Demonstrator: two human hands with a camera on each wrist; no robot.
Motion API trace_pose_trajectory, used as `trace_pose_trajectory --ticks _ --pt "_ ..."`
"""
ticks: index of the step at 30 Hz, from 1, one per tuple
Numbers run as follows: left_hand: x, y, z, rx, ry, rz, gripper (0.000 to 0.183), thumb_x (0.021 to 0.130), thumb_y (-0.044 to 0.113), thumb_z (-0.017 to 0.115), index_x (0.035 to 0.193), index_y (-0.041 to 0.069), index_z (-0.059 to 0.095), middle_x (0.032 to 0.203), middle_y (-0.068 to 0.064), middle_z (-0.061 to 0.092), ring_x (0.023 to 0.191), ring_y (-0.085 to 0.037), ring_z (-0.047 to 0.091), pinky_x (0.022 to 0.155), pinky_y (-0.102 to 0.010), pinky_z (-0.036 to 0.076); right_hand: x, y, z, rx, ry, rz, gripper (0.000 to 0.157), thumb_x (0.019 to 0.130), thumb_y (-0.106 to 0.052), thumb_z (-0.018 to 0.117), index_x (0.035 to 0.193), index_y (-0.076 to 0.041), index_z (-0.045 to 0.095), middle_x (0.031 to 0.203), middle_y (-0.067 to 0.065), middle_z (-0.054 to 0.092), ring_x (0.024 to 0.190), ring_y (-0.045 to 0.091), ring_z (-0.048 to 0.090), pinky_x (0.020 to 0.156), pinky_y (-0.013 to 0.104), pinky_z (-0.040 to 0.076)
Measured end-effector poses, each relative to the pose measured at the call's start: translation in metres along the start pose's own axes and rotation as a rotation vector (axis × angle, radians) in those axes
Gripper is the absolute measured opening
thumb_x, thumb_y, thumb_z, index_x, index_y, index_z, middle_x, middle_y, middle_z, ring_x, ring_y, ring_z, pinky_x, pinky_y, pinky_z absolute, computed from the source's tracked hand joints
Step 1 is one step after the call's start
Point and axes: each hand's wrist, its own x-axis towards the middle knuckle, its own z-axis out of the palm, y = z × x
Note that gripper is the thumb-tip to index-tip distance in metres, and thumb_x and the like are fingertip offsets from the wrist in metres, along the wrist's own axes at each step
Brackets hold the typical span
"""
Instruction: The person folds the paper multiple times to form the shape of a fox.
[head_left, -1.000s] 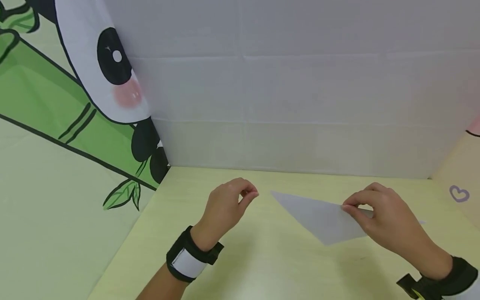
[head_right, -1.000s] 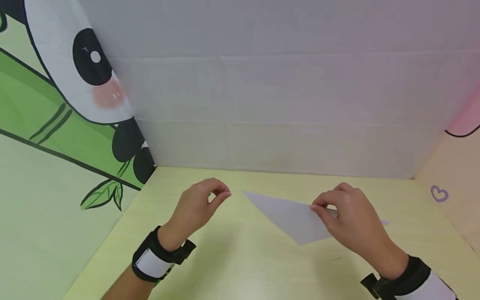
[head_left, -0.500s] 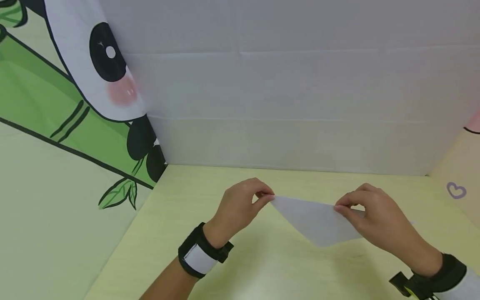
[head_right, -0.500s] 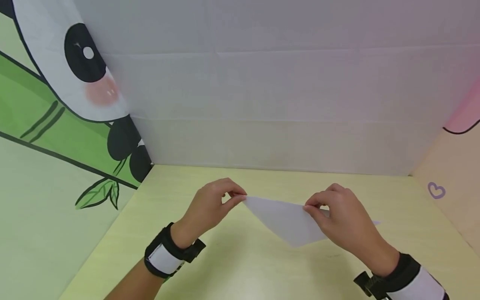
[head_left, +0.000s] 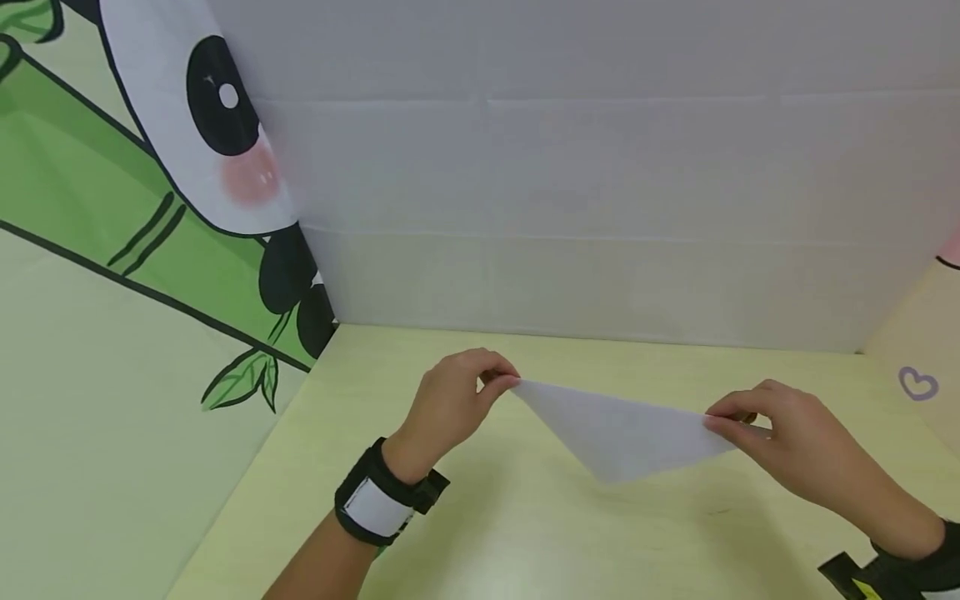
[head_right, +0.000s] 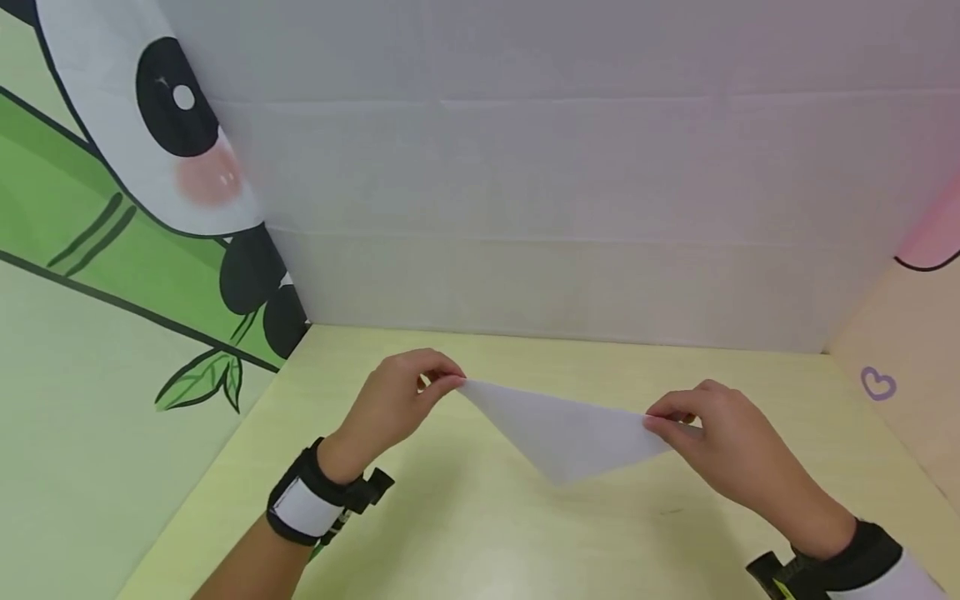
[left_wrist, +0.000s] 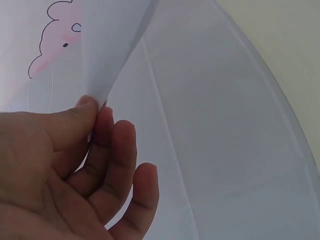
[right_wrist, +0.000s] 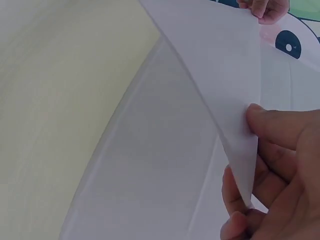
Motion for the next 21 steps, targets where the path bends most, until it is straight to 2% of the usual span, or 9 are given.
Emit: trace_pose_trajectory --ticks 6,11,14,18,21 --pt "-0.002 -0.007 -0.005 -0.027 -0.077 -0.03 0.004 0.093 0.019 0.075 0.096 0.017 0.077 0.086 0.008 0.07 0.076 -0.007 0.06 0.064 -0.026 0.048 -0.001 0.014 -0.001 0.052 -0.055 0.059 0.012 0.09 -0.007 0.076 0.096 -0.017 0.077 0.081 -0.019 0.065 0.07 0.0 0.05 0.054 0.024 0.038" --pt "-0.004 -0.01 -0.004 -0.03 -0.13 -0.098 0.004 0.093 0.021 0.075 0.094 0.018 0.077 0.081 0.011 0.068 0.073 -0.006 0.058 0.062 -0.028 0.047 0.001 0.02 0.003 0.099 -0.16 0.158 0.006 0.096 -0.014 0.071 0.093 -0.019 0.074 0.075 -0.017 0.063 0.068 0.001 0.054 0.056 0.026 0.04" --pt "-0.005 -0.015 0.001 -0.018 -0.179 -0.142 0.003 0.093 0.021 0.076 0.091 0.019 0.075 0.079 0.013 0.065 0.071 -0.005 0.057 0.062 -0.028 0.047 0.002 0.024 0.008 0.119 -0.243 0.225 0.008 0.098 -0.02 0.069 0.091 -0.019 0.073 0.073 -0.014 0.064 0.068 0.003 0.056 0.058 0.027 0.04" --pt "-0.006 -0.023 0.008 -0.007 -0.24 -0.188 0.004 0.092 0.021 0.077 0.09 0.019 0.075 0.079 0.012 0.065 0.069 -0.006 0.056 0.062 -0.029 0.047 0.002 0.029 0.014 0.148 -0.341 0.29 0.012 0.101 -0.021 0.065 0.095 -0.015 0.074 0.076 -0.009 0.066 0.064 0.007 0.049 0.058 0.028 0.037" --pt "-0.005 -0.028 0.011 -0.007 -0.264 -0.22 0.004 0.092 0.021 0.077 0.089 0.019 0.076 0.078 0.01 0.066 0.068 -0.007 0.056 0.062 -0.03 0.047 0.003 0.032 0.018 0.172 -0.389 0.301 0.014 0.102 -0.016 0.062 0.098 -0.01 0.073 0.077 -0.008 0.066 0.06 0.009 0.042 0.056 0.028 0.034"
